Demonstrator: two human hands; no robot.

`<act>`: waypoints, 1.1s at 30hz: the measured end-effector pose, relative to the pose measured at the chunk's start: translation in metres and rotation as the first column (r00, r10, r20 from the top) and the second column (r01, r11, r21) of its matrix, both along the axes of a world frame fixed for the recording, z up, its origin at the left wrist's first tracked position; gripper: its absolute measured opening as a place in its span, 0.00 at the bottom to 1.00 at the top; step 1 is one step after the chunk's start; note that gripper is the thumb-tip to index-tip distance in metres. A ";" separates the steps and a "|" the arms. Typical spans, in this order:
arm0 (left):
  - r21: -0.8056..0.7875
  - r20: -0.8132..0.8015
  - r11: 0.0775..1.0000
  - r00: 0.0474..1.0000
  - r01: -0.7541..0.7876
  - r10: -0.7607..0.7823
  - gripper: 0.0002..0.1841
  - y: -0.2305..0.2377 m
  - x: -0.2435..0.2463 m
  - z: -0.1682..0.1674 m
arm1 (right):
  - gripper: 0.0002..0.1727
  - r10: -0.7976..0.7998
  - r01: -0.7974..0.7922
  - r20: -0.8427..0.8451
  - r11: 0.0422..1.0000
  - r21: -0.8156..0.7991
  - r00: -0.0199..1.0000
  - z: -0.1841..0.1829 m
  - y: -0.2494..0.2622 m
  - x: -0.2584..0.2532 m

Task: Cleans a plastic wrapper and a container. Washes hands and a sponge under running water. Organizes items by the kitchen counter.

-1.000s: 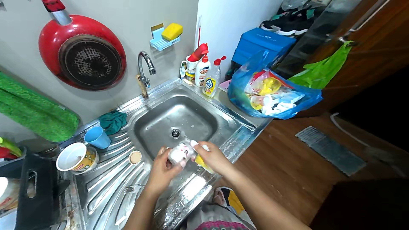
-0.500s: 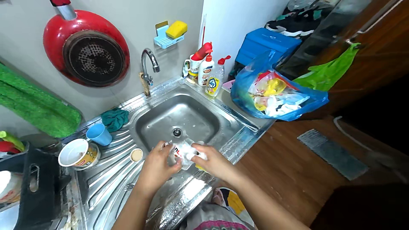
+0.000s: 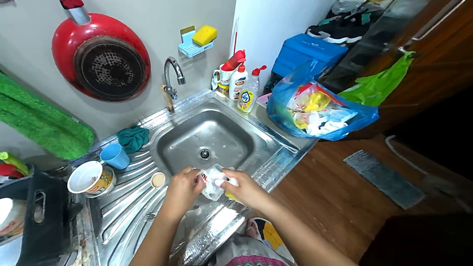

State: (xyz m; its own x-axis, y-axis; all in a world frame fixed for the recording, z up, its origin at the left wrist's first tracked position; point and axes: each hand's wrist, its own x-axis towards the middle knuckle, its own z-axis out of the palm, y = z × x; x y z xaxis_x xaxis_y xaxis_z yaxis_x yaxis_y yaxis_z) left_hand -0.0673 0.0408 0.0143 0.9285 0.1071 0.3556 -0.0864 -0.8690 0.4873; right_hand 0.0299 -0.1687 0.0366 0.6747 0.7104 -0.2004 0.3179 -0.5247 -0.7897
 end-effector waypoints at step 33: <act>-0.552 0.146 0.834 0.984 -0.005 0.102 0.10 -0.010 -0.006 -0.005 | 0.21 -0.079 0.109 -0.149 0.972 0.207 0.986 -0.006 -0.002 -0.004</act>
State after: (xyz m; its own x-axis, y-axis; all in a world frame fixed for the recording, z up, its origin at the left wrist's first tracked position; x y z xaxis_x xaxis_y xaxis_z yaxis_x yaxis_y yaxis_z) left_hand -0.0730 0.0306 0.0090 0.8496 0.3771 0.3687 -0.1678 -0.4695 0.8669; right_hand 0.0256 -0.1707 0.0311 0.7166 0.6817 -0.1474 0.1545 -0.3612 -0.9196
